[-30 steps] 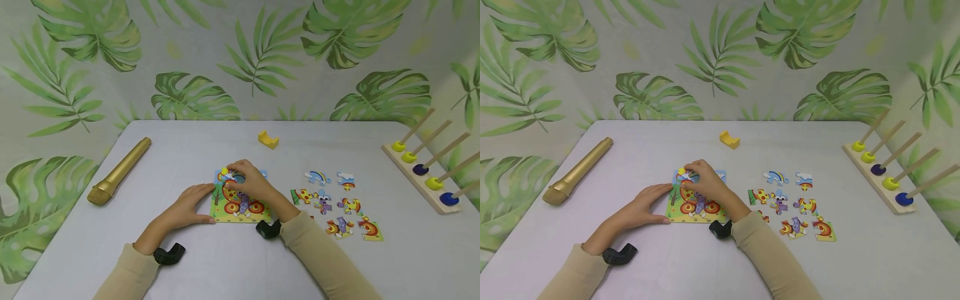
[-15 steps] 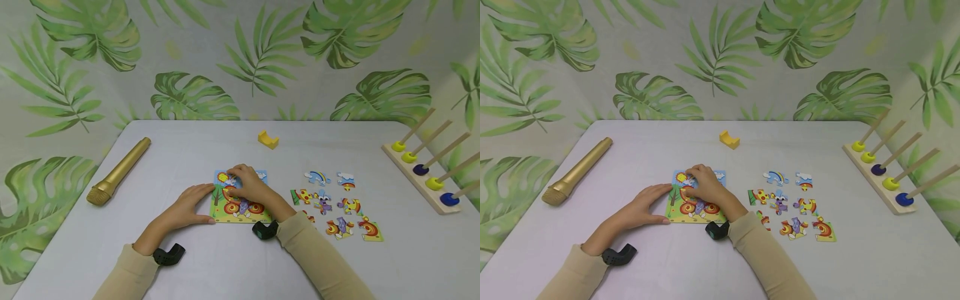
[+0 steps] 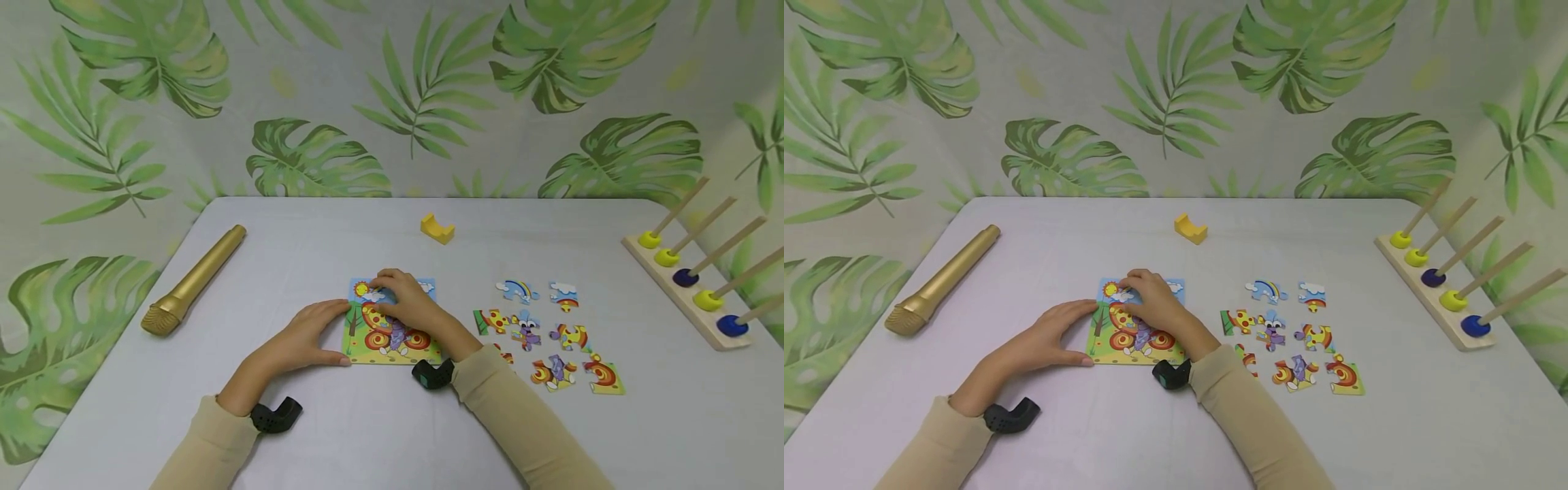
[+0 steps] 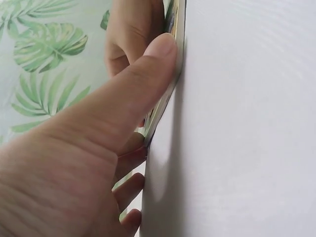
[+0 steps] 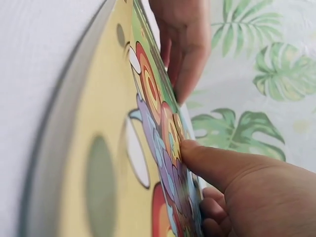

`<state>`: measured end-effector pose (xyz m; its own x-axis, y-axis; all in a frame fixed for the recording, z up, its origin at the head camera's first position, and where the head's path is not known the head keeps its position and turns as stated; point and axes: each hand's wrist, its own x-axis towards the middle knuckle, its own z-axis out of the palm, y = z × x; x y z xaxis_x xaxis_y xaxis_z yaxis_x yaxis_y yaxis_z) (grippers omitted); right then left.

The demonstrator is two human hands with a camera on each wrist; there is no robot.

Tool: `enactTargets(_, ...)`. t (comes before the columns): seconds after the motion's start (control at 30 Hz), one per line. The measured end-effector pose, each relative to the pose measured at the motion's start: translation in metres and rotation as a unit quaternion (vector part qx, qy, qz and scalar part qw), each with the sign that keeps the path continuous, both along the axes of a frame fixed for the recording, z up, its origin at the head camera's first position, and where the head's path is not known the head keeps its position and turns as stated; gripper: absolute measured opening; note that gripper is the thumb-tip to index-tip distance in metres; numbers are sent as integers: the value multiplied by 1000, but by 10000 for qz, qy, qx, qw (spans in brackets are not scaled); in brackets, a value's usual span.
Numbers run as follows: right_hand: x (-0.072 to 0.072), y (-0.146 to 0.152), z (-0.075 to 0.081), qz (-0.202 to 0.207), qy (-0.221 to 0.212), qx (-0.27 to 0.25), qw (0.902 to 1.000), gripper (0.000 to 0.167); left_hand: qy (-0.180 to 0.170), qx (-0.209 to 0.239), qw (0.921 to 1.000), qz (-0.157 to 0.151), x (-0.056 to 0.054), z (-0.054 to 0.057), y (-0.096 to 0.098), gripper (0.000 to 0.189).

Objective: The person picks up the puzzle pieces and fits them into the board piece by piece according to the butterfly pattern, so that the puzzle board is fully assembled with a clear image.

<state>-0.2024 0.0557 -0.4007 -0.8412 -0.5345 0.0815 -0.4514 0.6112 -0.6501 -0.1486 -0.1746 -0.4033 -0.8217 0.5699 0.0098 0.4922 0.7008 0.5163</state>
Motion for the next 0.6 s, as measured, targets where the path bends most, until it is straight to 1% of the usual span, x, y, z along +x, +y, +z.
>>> enactTargets(0.2, -1, -3, -2, -117, 142, 47, 9998, 38, -28, -38, 10000, -38, -6, 5, 2, 95)
enactTargets(0.33, -2, -3, -4, -172, 154, 12, 9997, 37, 110, -143, 9998, -17, -13, 4, 6, 98)
enactTargets(0.47, -2, -3, -4, -171, 22, -115, 9998, 37, 259, -283, 9993, -10, -18, 4, 10, 101)
enactTargets(0.6, -1, -2, -4, -131, -164, -224, 9995, 36, 369, -402, 9985, -49, -18, 6, 14, 104)
